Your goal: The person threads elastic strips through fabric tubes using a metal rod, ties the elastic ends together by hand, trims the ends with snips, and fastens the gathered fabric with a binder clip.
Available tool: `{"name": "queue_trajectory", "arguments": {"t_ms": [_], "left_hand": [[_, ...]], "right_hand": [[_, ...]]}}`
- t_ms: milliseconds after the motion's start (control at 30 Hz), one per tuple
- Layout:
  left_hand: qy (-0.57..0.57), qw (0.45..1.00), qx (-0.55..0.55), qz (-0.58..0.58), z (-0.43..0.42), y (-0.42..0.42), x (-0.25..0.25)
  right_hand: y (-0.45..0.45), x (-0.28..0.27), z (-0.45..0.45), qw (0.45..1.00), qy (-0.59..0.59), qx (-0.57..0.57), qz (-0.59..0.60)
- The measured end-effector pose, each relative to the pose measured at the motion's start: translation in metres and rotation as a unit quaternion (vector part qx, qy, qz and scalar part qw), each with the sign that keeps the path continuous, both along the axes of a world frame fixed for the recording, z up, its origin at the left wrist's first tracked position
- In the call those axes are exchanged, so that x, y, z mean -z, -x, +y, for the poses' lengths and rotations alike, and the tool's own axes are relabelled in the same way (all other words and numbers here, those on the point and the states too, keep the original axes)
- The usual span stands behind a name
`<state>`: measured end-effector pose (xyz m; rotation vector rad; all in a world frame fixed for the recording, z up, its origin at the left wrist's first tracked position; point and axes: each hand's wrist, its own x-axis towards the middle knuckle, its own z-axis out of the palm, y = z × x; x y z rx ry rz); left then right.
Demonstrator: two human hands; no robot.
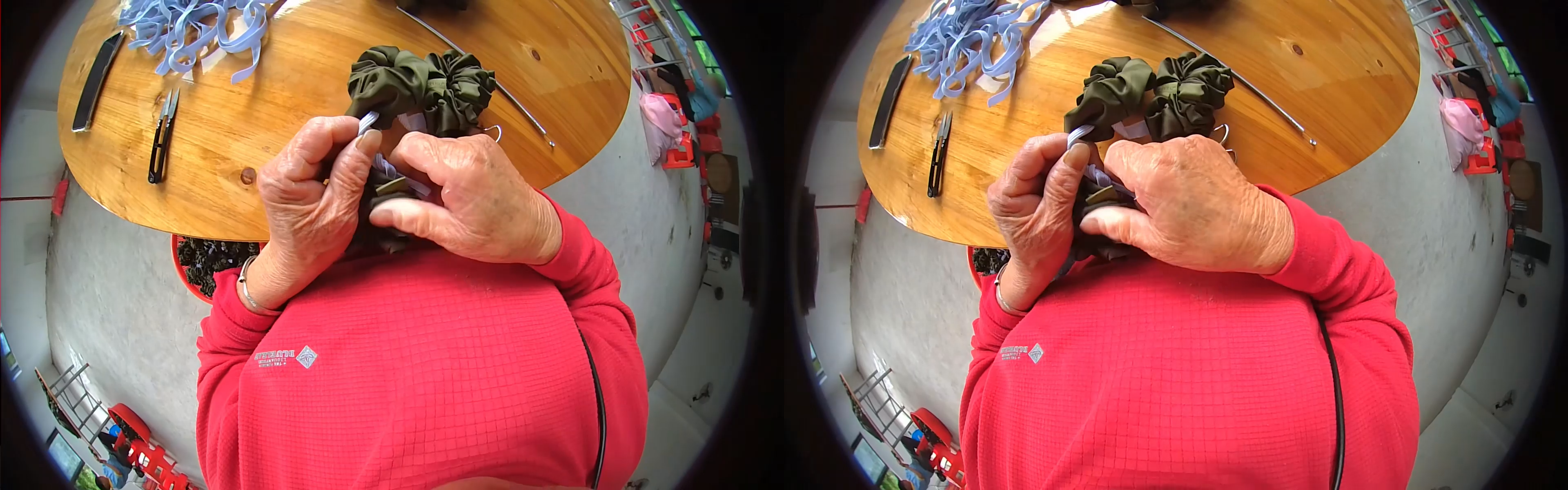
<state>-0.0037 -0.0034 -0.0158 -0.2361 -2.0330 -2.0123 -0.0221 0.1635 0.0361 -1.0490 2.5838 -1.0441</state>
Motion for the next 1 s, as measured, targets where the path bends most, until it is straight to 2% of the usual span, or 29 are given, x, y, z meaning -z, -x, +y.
{"name": "queue_trajectory", "arguments": {"t_ms": [33, 133, 200, 400, 600, 700, 900, 1000], "left_hand": [[-0.005, 0.997, 0.051, -0.059, -0.007, -0.001, -0.005], [-0.193, 0.941, 0.187, -0.208, -0.012, -0.005, -0.021], [-0.157, 0.924, 0.268, -0.225, -0.023, -0.003, -0.028], [-0.1, 0.886, 0.338, -0.3, -0.031, 0.0, -0.033], [-0.069, 0.922, 0.285, -0.252, -0.029, -0.01, -0.031], [-0.122, 0.92, 0.259, -0.267, -0.027, -0.015, -0.03], [-0.182, 0.913, 0.239, -0.276, -0.035, -0.01, -0.032], [-0.158, 0.921, 0.208, -0.289, -0.036, -0.009, -0.032]], "right_hand": [[0.0, 0.002, 0.0, 1.0, 0.017, 0.004, -0.007], [0.0, 0.004, 0.003, 0.999, 0.039, 0.012, -0.024], [0.002, 0.001, 0.008, 0.998, 0.037, -0.015, -0.039], [0.004, -0.002, 0.012, 0.983, 0.062, -0.094, -0.145], [0.001, 0.0, 0.015, 0.98, 0.084, -0.08, -0.16], [0.001, 0.003, 0.016, 0.983, 0.074, -0.085, -0.146], [0.005, -0.006, 0.01, 0.974, 0.058, -0.04, -0.214], [0.004, 0.004, 0.002, 0.977, 0.132, -0.047, -0.16]]}}
